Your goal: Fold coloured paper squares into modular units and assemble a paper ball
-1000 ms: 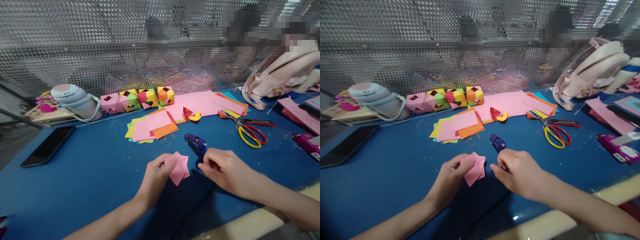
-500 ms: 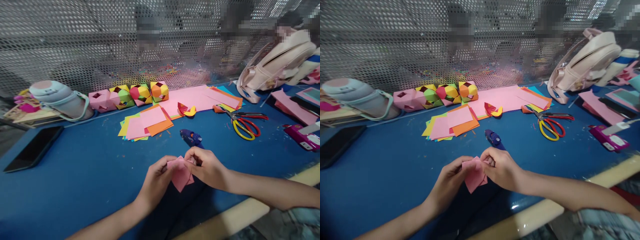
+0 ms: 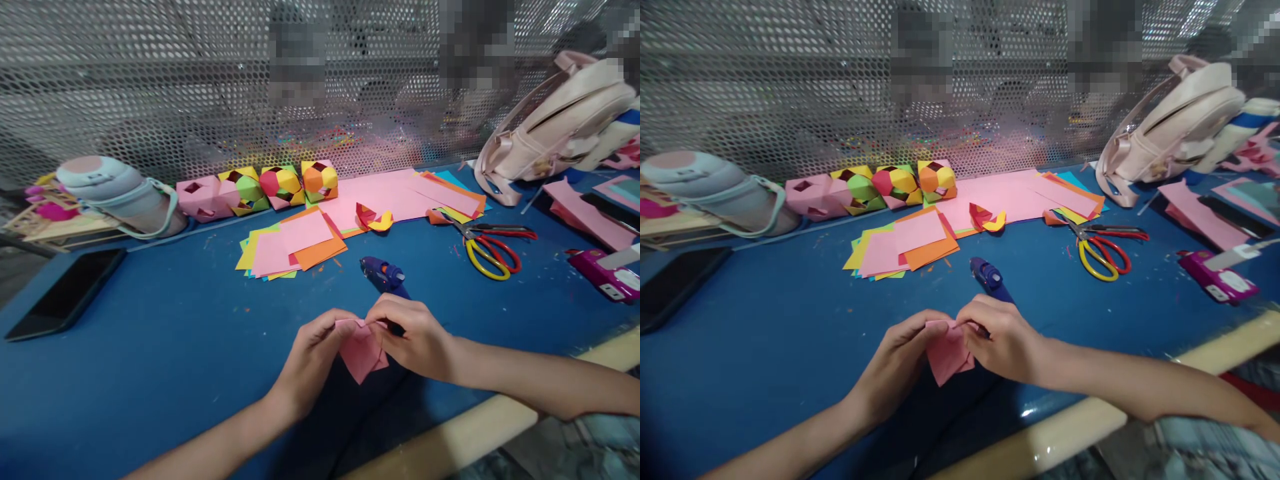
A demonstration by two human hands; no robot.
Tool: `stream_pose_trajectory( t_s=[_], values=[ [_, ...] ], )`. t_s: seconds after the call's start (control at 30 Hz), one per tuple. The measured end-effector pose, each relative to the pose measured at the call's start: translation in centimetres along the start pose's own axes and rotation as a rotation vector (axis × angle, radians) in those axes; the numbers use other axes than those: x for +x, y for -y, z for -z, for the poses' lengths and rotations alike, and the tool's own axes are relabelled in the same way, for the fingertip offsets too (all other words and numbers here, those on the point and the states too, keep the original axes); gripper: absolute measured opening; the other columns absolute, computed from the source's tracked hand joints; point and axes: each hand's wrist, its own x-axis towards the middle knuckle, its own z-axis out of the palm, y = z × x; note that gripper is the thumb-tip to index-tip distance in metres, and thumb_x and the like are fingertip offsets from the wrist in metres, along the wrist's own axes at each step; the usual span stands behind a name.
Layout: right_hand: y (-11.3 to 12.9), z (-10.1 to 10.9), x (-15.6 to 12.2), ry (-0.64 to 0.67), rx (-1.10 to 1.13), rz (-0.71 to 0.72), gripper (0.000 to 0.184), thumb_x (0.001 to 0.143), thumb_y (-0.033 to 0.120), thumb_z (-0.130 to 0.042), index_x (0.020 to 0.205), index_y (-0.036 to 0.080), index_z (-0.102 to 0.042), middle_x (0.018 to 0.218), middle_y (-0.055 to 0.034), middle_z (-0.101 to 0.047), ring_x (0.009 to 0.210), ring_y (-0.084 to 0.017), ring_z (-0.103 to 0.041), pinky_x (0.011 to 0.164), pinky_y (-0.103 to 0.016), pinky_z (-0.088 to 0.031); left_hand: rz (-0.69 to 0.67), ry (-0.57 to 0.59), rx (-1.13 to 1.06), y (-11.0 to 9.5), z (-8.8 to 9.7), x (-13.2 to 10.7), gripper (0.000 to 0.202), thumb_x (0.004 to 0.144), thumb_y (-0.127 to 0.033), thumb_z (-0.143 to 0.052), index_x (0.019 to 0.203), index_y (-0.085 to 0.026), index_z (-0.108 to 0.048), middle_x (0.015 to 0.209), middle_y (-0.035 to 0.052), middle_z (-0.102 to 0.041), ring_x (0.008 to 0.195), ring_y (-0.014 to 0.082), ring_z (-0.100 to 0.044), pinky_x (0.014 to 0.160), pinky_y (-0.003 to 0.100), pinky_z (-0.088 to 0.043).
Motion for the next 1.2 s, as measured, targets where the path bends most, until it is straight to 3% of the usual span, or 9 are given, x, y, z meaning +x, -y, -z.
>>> stream_pose_trajectory(
  t_s=[0.13, 0.27, 0.5, 0.63, 0.8, 0.87, 0.93, 1.03, 1.2],
  values=[
    [-0.2, -0.1, -0.2, 0.018, -0.029, 0.063, 0.014, 0.085, 0.01, -0.044, 0.082, 0.016, -0.056, 0.075, -0.0049, -0.057, 0.07, -0.013, -0.054, 0.063, -0.023, -0.044, 0.05, 0.027, -0.082, 0.0, 0.0, 0.2, 0.02, 0.08, -0.031, -0.056, 0.073, -0.017, -0.067, 0.075, 0.0036, -0.069, 0.071, 0.0168, -0.06, 0.065, 0.025, -0.045],
    [-0.2, -0.1, -0.2, 0.023, -0.035, 0.068, 0.015, 0.086, 0.011, -0.043, 0.083, 0.015, -0.057, 0.075, -0.0054, -0.057, 0.071, -0.013, -0.055, 0.063, -0.023, -0.045, 0.043, 0.047, 0.033, -0.6, 0.1, 0.3, 0.019, 0.076, -0.034, -0.061, 0.069, -0.017, -0.065, 0.066, 0.0012, -0.065, 0.063, 0.014, -0.056, 0.06, 0.023, -0.043],
    [0.2, 0.0, 0.2, 0.018, -0.029, -0.084, 0.014, 0.088, 0.027, -0.05, 0.085, 0.015, -0.057, 0.072, -0.0017, -0.056, 0.061, -0.01, -0.05, 0.056, -0.02, -0.04, -0.076, -0.014, 0.231, -1.1, 0.2, 0.1, 0.02, 0.075, -0.035, -0.058, 0.069, -0.018, -0.064, 0.065, 0.0009, -0.064, 0.06, 0.0138, -0.054, 0.056, 0.021, -0.042],
    [0.0, -0.2, 0.1, 0.065, -0.077, -0.021, 0.019, 0.088, 0.018, -0.045, 0.069, 0.016, -0.051, 0.064, 0.0003, -0.052, 0.058, -0.009, -0.048, 0.055, -0.02, -0.038, -0.138, 0.04, 0.281, -0.6, 0.1, 0.1, 0.018, 0.075, -0.031, -0.057, 0.066, -0.017, -0.063, 0.061, -0.0001, -0.06, 0.056, 0.012, -0.05, 0.052, 0.02, -0.039],
    [-0.2, 0.1, -0.1, 0.106, -0.072, 0.005, 0.019, 0.088, 0.015, -0.042, 0.072, 0.017, -0.052, 0.067, -0.0006, -0.054, 0.063, -0.01, -0.05, 0.059, -0.021, -0.04, -0.161, 0.137, 0.315, -0.6, 0.6, 0.4, 0.019, 0.078, -0.031, -0.056, 0.069, -0.017, -0.066, 0.062, 0.0009, -0.063, 0.056, 0.0121, -0.052, 0.053, 0.02, -0.04],
    [0.0, 0.3, 0.0, 0.078, -0.002, -0.047, 0.016, 0.09, 0.018, -0.042, 0.082, 0.016, -0.055, 0.073, -0.002, -0.057, 0.068, -0.01, -0.053, 0.064, -0.021, -0.042, -0.173, 0.075, 0.323, -0.7, 0.9, 0.5, 0.019, 0.077, -0.03, -0.056, 0.066, -0.018, -0.066, 0.062, 0.0009, -0.064, 0.057, 0.0121, -0.053, 0.054, 0.02, -0.041],
    [0.3, 0.6, 0.1, 0.062, 0.033, -0.138, 0.013, 0.09, 0.024, -0.046, 0.094, 0.015, -0.055, 0.077, -0.0018, -0.058, 0.067, -0.01, -0.053, 0.062, -0.02, -0.042, -0.155, -0.084, 0.311, -0.7, 1.0, 0.6, 0.018, 0.075, -0.031, -0.059, 0.063, -0.018, -0.064, 0.059, -0.0002, -0.061, 0.055, 0.0114, -0.051, 0.052, 0.02, -0.04],
    [0.6, 0.6, 0.2, 0.077, 0.044, -0.275, 0.017, 0.087, 0.03, -0.051, 0.094, 0.015, -0.052, 0.065, 0.0033, -0.052, 0.054, -0.008, -0.046, 0.051, -0.018, -0.037, -0.104, -0.261, 0.214, -0.6, 0.8, 0.7, 0.017, 0.07, -0.031, -0.062, 0.06, -0.018, -0.058, 0.06, -0.0013, -0.059, 0.053, 0.0103, -0.05, 0.049, 0.019, -0.039],
    [0.2, 0.3, 0.2, 0.029, -0.051, -0.193, 0.014, 0.087, 0.021, -0.046, 0.074, 0.016, -0.05, 0.06, 0.0035, -0.047, 0.054, -0.008, -0.043, 0.051, -0.019, -0.034, -0.057, -0.148, 0.064, -0.5, 0.1, 0.6, 0.02, 0.067, -0.028, -0.064, 0.058, -0.018, -0.049, 0.07, -0.0001, -0.062, 0.058, 0.0099, -0.054, 0.051, 0.018, -0.042]
  ],
)
